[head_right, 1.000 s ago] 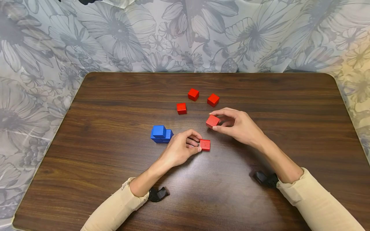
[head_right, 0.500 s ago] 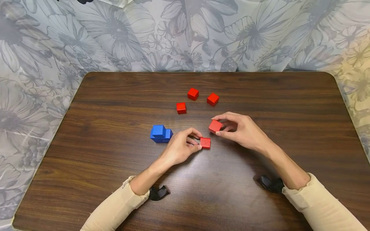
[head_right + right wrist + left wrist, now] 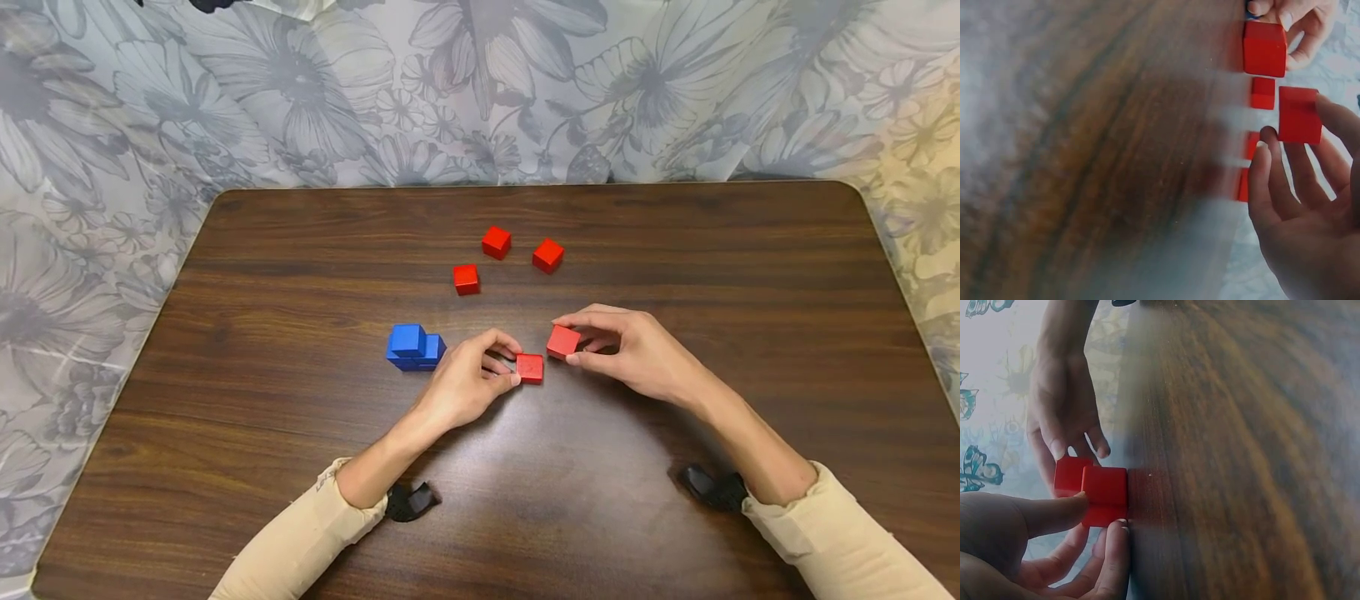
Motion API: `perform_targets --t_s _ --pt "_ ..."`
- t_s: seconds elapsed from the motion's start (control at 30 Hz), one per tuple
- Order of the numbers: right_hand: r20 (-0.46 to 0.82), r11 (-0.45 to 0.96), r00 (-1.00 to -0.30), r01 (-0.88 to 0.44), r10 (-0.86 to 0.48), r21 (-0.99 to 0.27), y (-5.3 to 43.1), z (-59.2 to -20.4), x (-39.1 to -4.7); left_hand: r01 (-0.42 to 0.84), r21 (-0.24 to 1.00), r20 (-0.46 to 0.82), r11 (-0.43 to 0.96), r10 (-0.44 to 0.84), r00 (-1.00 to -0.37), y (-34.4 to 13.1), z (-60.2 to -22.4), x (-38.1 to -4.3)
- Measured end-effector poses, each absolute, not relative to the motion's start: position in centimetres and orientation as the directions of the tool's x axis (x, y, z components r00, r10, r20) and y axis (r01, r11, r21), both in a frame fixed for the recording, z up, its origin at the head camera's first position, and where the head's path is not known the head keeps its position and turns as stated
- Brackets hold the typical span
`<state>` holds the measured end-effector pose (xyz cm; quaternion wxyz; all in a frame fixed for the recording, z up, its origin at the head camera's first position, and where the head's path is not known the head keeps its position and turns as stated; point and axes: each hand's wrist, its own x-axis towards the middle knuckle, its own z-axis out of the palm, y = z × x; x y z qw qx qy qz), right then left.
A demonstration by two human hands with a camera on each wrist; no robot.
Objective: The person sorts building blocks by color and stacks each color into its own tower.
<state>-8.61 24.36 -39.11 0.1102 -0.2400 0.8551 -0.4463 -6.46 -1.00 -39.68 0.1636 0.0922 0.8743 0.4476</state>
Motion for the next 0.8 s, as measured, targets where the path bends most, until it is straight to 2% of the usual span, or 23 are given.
perform_targets --t_s 0.23,0.63,0.8 --pt "0.041 0.517 -0.861 -0.342 -0.507 -0.785 24.66 -39.42 -8.19 0.027 0.820 -0.196 0.572 0.324 -0.925 -1.03 -39.72 -6.41" --pt "0.068 0.474 -0.821 -0.393 -0.566 -0.788 24.37 -39.70 -7.88 0.019 0.818 -0.201 0.574 0.317 -0.927 -1.11 -39.61 -6.35" --pt "0.036 0.480 -0.825 -0.364 -0.564 -0.798 24.24 -39.98 -7.95 0.018 0.821 -0.201 0.570 0.319 -0.926 -1.10 -39.66 -6.39"
